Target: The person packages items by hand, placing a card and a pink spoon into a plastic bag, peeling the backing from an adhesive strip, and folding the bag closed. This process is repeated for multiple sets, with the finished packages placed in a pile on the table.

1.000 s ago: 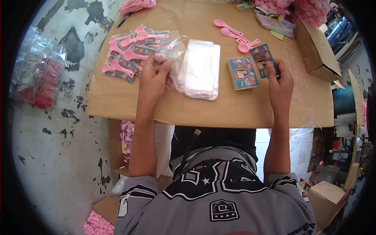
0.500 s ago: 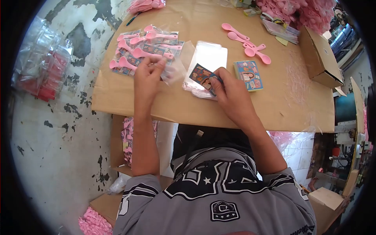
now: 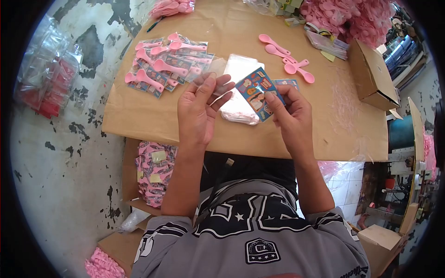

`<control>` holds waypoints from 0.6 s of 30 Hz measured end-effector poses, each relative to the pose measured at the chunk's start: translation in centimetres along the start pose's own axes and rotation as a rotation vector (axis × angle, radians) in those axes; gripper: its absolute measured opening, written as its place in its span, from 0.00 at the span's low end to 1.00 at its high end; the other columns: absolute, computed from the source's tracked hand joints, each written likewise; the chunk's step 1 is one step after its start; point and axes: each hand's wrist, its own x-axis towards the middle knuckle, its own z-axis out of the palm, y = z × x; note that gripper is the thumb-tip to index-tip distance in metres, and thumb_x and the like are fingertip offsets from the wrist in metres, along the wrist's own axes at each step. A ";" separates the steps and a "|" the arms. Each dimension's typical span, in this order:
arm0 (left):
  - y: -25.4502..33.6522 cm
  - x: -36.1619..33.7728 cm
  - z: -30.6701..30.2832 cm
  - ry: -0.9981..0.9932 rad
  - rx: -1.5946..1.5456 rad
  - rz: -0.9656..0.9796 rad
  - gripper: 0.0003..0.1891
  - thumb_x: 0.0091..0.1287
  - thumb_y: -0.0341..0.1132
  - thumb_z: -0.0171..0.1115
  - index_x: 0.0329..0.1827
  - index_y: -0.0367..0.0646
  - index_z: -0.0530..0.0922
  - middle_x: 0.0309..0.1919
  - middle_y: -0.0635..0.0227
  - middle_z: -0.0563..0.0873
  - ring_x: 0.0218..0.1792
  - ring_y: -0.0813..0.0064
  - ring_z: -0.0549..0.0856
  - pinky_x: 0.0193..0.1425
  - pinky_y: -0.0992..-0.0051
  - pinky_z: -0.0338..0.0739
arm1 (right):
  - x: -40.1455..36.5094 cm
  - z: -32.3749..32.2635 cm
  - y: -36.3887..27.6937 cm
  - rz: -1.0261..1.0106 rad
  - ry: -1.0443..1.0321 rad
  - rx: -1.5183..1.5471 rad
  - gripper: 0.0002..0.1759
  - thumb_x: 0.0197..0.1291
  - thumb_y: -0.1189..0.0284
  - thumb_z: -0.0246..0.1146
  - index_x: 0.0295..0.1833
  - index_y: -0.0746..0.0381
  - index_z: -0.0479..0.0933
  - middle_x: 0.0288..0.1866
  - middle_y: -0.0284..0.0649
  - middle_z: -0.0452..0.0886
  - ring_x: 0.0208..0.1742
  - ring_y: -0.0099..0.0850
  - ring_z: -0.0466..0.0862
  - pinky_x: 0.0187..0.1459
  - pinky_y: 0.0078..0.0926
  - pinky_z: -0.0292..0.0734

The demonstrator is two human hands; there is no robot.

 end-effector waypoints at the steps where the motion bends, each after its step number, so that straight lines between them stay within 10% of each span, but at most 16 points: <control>1: -0.4 -0.1 0.4 0.000 0.026 0.022 0.13 0.80 0.33 0.65 0.61 0.36 0.79 0.56 0.53 0.91 0.54 0.65 0.93 0.58 0.67 0.91 | 0.1 0.1 0.0 0.017 -0.001 0.036 0.10 0.75 0.68 0.70 0.51 0.64 0.83 0.38 0.30 0.86 0.32 0.13 0.78 0.31 0.14 0.72; 18: -2.3 -1.0 2.5 -0.058 0.117 0.089 0.15 0.78 0.30 0.67 0.62 0.33 0.79 0.50 0.55 0.92 0.48 0.72 0.93 0.53 0.69 0.91 | 0.0 -1.5 0.4 0.126 -0.126 0.160 0.14 0.72 0.69 0.72 0.55 0.68 0.82 0.39 0.31 0.86 0.35 0.15 0.81 0.34 0.16 0.75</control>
